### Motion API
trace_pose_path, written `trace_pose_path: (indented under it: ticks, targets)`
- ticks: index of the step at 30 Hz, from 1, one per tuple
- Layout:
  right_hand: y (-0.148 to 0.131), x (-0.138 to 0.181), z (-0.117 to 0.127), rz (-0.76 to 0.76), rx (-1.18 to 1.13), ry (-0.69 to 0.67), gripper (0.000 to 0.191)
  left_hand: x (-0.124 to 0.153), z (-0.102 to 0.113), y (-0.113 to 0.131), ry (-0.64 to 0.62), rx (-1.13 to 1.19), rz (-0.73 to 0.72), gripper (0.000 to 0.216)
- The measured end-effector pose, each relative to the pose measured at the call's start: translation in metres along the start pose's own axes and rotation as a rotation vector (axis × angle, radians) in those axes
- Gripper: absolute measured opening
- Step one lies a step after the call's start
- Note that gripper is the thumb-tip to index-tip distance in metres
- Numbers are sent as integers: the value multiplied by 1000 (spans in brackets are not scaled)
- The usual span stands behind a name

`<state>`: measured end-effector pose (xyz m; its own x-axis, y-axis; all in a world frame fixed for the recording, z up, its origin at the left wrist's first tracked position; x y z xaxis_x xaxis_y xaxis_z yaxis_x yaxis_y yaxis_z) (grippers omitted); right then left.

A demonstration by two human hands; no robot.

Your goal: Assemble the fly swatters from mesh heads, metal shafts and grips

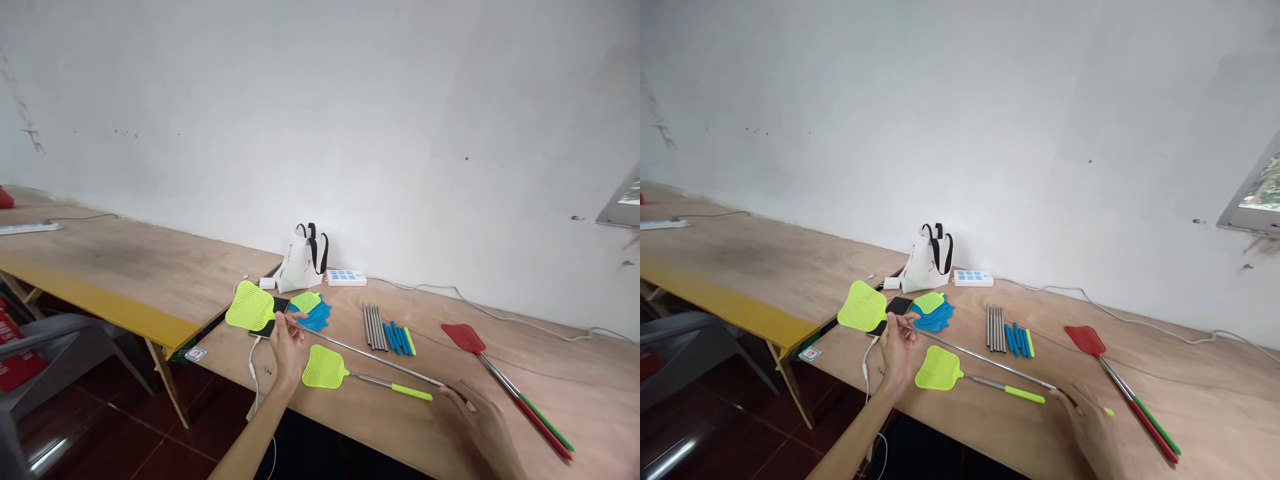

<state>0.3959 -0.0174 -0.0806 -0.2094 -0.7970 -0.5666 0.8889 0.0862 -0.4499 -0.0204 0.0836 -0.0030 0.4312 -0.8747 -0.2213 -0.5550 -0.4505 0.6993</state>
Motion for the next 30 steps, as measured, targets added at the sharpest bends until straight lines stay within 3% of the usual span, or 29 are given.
trace_pose_path:
  ticks: [5, 8, 12, 15, 22, 30]
  targets:
    - [-31, -7, 0, 88, -20, 30, 56, 15, -7, -9, -38, -37, 24, 52]
    - [-72, -5, -15, 224, -22, 10, 52, 53, -20, -32, -151, -116, 130, 52]
    - [-135, 9, -40, 296, -39, 1, 46, 116, -33, -70, -388, -165, 384, 62]
    - [-161, 19, -49, 272, -70, 9, 48, 133, -33, -80, -456, -181, 430, 64]
    - [-158, 26, -64, 219, -152, -13, 47, 114, -28, -89, -579, -151, 534, 63]
    - [-159, 27, -67, 205, -173, -89, 45, 118, -26, -92, -553, -157, 553, 71]
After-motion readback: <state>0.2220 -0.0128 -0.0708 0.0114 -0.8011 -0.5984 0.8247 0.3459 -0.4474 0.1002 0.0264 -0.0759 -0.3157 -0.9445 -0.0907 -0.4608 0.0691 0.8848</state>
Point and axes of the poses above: each hand's wrist, its own x-axis away from the middle knuckle, its own z-axis out of the back of the hand, y = z × x, the point moved 3 cm from there along -x, towards the middle knuckle, and after that the axes turned 3 degrees about -z, right-handed, at the moved point
